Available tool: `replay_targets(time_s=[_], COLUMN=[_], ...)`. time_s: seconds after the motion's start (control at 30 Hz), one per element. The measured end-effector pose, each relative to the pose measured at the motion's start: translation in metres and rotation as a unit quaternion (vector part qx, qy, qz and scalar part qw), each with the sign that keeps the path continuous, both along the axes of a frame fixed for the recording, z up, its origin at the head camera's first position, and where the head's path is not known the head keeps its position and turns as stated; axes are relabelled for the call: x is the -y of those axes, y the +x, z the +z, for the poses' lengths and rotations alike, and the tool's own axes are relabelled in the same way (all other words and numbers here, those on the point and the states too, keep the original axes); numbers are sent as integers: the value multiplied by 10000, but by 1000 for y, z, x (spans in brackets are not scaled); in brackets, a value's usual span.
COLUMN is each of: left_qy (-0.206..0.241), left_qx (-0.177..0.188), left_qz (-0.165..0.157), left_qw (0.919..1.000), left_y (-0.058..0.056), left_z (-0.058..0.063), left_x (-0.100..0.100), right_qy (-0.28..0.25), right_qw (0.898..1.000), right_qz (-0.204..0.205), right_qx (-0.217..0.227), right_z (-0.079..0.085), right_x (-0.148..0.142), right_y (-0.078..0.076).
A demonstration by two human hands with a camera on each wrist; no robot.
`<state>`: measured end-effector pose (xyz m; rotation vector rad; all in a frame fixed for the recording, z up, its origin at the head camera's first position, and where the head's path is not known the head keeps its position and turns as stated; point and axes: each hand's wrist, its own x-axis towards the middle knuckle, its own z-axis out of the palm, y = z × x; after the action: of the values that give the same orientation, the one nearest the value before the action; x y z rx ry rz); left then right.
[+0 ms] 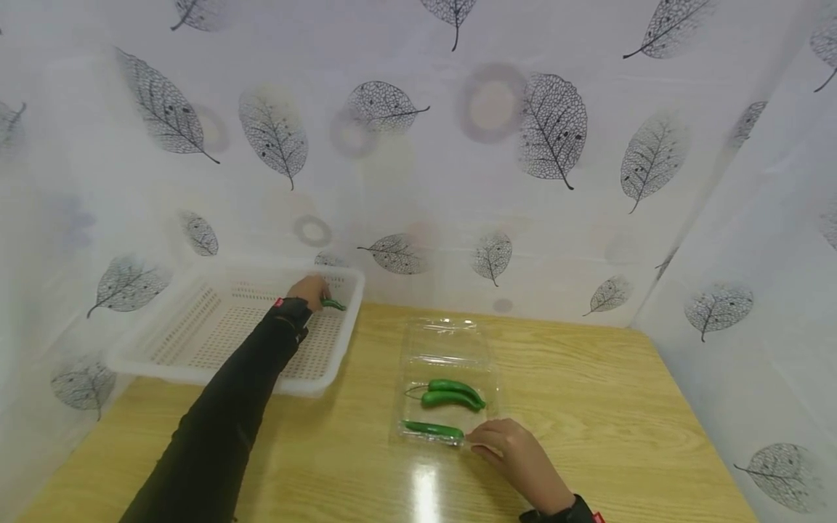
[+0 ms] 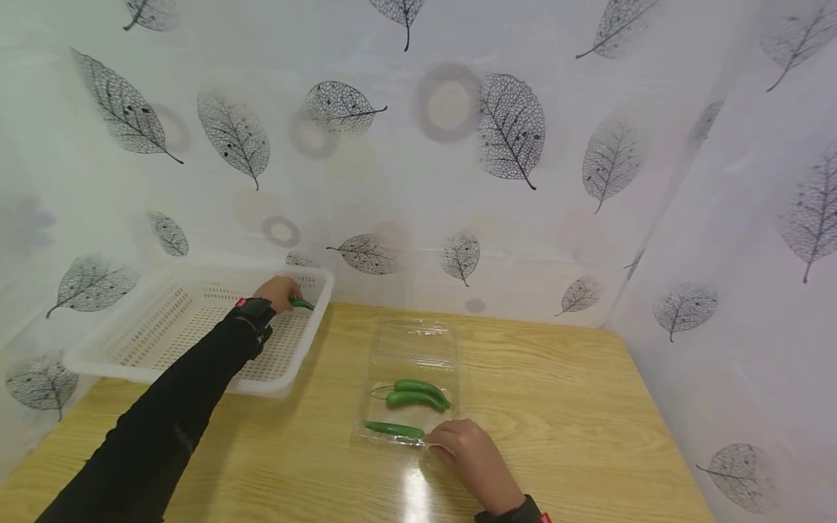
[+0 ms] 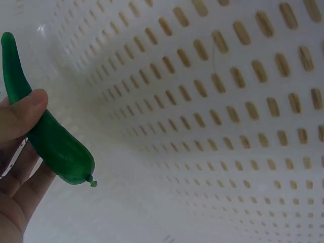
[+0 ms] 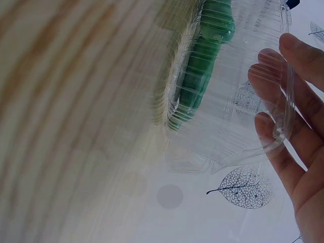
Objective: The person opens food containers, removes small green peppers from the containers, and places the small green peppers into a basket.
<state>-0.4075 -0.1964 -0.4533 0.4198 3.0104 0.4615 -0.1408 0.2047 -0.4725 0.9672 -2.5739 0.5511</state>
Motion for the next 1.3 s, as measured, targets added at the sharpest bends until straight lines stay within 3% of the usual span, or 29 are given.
replay_targets(time_s=[0.4, 0.9, 1.3], left_qy=[92, -101, -273], left_qx=[-75, -4, 397], left_qz=[127, 2, -214], left_qw=[9998, 9999, 9986], left_y=[7, 6, 11], left_z=[-15, -10, -7], left_x=[-2, -3, 0], right_qy=[42, -26, -84], right_qw=[10000, 9997, 9996], right_qz=[-66, 31, 50], right_qx=[42, -247, -277], right_z=[2, 7, -3], right_x=[-1, -3, -3], right_y=[3, 2, -1])
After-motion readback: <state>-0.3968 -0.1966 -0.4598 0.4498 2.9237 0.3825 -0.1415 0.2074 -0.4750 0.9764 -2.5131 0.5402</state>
